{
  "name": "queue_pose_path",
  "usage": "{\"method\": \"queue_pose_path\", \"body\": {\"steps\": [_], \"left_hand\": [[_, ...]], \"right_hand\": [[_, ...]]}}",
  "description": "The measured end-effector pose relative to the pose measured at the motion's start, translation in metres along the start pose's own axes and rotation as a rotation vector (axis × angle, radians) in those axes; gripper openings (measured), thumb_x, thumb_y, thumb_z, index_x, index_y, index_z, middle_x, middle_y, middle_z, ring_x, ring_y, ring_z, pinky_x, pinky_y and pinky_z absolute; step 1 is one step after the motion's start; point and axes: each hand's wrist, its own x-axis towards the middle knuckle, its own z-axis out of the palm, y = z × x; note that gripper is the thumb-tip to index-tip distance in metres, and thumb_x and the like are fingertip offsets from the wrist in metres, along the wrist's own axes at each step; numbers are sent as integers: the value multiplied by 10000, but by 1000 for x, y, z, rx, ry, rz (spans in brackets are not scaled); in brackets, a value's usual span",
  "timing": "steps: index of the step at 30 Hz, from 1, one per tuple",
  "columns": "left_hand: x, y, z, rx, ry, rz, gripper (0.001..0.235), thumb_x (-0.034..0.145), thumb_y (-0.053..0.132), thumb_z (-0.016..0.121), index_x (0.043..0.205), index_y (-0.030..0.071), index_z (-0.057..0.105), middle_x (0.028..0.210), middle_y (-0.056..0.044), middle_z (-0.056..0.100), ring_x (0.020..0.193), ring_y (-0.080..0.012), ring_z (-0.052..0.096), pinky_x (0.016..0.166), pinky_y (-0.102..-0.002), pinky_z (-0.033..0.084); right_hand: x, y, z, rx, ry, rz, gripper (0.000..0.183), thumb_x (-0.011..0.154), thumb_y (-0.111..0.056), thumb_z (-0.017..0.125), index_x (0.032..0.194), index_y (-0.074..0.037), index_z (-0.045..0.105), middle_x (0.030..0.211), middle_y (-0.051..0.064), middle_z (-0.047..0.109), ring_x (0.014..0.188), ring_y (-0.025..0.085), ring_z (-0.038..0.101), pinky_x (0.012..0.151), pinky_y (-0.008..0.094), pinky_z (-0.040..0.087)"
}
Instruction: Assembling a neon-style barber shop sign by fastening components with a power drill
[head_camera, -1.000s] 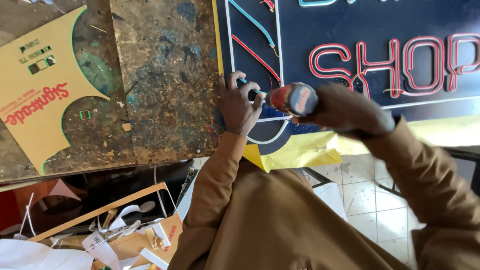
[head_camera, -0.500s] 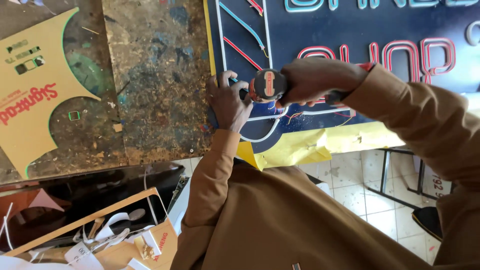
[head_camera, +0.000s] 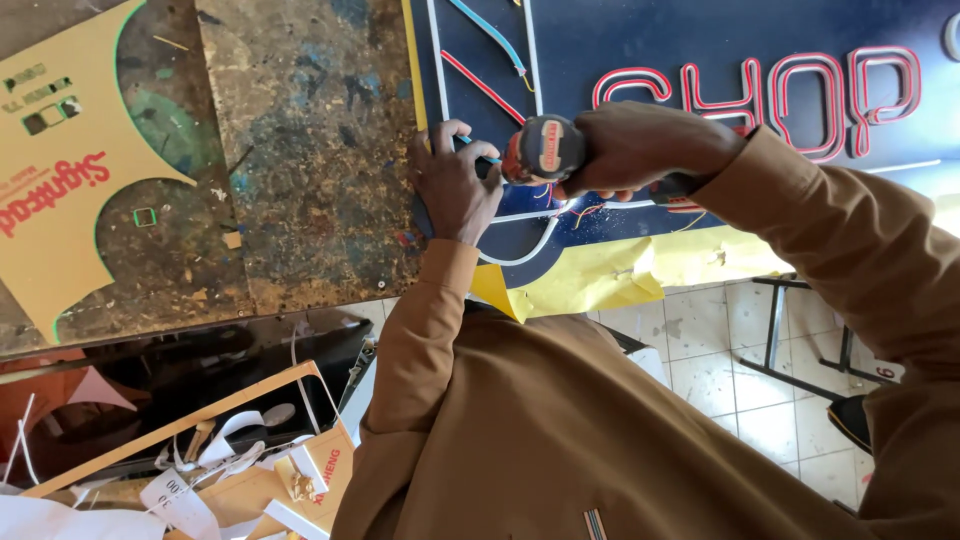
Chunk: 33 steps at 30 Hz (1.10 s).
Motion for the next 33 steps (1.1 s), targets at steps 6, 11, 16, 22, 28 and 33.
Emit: {"method": "queue_pose_path", "body": {"steps": [6, 11, 16, 22, 28, 33], "left_hand": [[-1, -2, 2, 0, 22, 12, 161, 754, 252, 909, 853, 303, 793, 1260, 61, 550, 1361, -415, 517, 930, -709, 566], [-3, 2, -3, -19, -4, 1, 169, 774, 239, 930, 851, 284, 786, 1267, 57, 522, 1368, -424, 497, 934, -725, 553], [0, 2, -2, -25, 4, 1, 177, 785, 249, 931, 851, 288, 772, 1286, 56, 521, 1376, -428, 495, 928, -727, 554], [11, -15, 9, -12, 145, 156, 194, 867, 303, 911, 816, 275, 725, 1127, 61, 572, 1184, -363, 618, 1012, -577, 560], [17, -21, 16, -42, 26, 75, 235, 731, 406, 961, 829, 291, 781, 1218, 75, 580, 1251, -416, 594, 991, -684, 589], [12, -17, 5, -64, -100, -18, 209, 754, 347, 917, 909, 254, 812, 1287, 74, 529, 1326, -442, 522, 979, -729, 590]], "right_hand": [[-10, -4, 9, 21, 16, 1, 379, 999, -351, 825, 979, 27, 819, 765, 216, 823, 641, 338, 811, 722, 441, 633], [-6, 1, 12, 56, 12, 14, 402, 1015, -363, 825, 1007, 39, 825, 789, 239, 827, 660, 356, 807, 732, 460, 627], [2, 8, 13, 35, 19, -13, 410, 1015, -384, 830, 1007, 26, 826, 804, 230, 827, 638, 344, 803, 708, 458, 641], [-3, 7, 11, 53, 34, 26, 444, 937, -412, 863, 987, 27, 825, 738, 217, 840, 638, 331, 835, 690, 440, 656], [-2, 17, 15, 114, 54, 27, 476, 924, -396, 875, 1119, 26, 773, 810, 230, 848, 712, 331, 854, 737, 448, 673], [-8, 10, 14, 154, 61, 28, 433, 952, -333, 867, 1136, 46, 770, 807, 233, 836, 657, 338, 826, 725, 437, 659]]}}
